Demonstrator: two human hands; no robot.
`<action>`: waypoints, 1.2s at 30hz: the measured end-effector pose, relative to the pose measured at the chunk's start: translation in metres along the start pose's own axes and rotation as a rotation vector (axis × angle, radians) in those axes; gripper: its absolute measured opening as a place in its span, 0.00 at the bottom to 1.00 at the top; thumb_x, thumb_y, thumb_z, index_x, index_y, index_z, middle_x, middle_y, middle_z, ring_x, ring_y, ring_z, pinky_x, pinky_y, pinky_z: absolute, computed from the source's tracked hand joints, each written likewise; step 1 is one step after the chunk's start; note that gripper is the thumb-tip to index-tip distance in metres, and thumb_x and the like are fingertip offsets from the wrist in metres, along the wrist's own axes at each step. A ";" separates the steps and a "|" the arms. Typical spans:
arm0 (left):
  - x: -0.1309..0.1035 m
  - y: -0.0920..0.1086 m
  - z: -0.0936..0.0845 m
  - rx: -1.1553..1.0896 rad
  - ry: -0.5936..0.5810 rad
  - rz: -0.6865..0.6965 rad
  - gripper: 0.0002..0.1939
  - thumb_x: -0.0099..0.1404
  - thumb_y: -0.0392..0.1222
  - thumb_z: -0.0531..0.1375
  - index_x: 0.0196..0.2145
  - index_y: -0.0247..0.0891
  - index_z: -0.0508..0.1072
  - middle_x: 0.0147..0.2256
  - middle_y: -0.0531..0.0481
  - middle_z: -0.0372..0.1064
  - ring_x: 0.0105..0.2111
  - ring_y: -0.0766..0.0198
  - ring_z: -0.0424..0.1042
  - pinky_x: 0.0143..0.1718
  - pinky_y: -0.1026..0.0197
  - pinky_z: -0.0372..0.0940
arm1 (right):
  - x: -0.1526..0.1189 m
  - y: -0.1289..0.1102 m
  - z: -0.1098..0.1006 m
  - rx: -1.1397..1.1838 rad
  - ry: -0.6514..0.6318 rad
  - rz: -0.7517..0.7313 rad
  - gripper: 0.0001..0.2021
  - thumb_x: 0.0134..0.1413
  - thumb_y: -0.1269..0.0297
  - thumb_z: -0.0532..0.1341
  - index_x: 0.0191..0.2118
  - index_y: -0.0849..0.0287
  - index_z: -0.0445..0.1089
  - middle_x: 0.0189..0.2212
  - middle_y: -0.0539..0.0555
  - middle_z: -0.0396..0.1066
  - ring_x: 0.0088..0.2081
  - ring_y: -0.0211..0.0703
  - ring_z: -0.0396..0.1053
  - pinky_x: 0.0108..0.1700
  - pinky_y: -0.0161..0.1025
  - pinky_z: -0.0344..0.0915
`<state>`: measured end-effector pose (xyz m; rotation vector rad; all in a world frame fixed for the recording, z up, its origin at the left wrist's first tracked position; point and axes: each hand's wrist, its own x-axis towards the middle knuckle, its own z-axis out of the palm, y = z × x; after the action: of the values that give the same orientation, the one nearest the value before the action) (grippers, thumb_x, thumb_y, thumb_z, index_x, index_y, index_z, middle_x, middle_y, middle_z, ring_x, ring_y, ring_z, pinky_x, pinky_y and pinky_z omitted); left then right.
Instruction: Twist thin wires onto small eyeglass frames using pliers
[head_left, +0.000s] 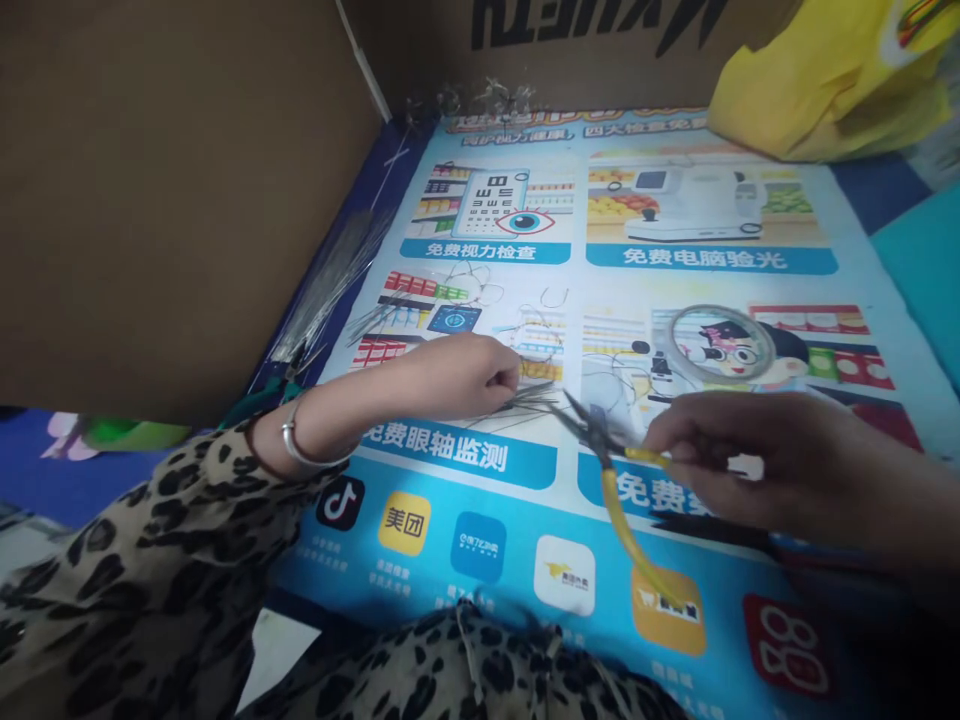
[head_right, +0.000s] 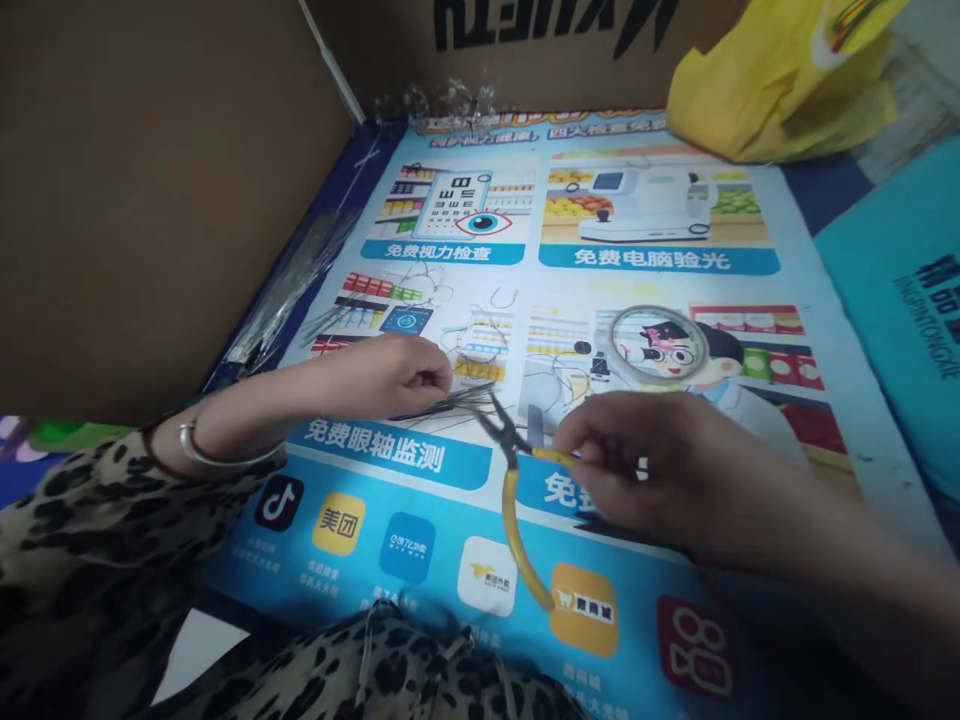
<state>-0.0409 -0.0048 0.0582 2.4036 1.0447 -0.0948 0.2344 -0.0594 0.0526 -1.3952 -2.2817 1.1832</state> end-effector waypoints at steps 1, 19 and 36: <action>0.002 0.000 0.005 0.022 -0.002 -0.020 0.08 0.59 0.36 0.51 0.27 0.37 0.69 0.27 0.52 0.68 0.26 0.68 0.63 0.26 0.64 0.53 | -0.001 -0.005 0.004 -0.075 -0.047 -0.045 0.04 0.50 0.64 0.58 0.32 0.55 0.68 0.21 0.47 0.66 0.23 0.33 0.62 0.25 0.32 0.58; -0.003 0.011 0.025 0.170 0.094 -0.048 0.14 0.66 0.38 0.45 0.33 0.37 0.71 0.34 0.47 0.70 0.35 0.62 0.69 0.34 0.61 0.60 | -0.007 -0.016 0.069 -0.500 -0.290 -0.374 0.08 0.48 0.76 0.54 0.32 0.56 0.62 0.28 0.51 0.65 0.26 0.40 0.57 0.25 0.37 0.41; -0.013 0.023 0.038 0.499 0.128 -0.112 0.10 0.63 0.34 0.48 0.32 0.34 0.68 0.32 0.45 0.69 0.27 0.61 0.69 0.23 0.60 0.57 | -0.008 -0.028 0.077 -0.644 -0.160 -0.433 0.12 0.38 0.78 0.56 0.32 0.57 0.65 0.26 0.52 0.68 0.25 0.43 0.63 0.24 0.38 0.44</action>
<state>-0.0285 -0.0449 0.0381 2.8199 1.3438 -0.2716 0.1786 -0.1127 0.0240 -0.8823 -3.0322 0.4531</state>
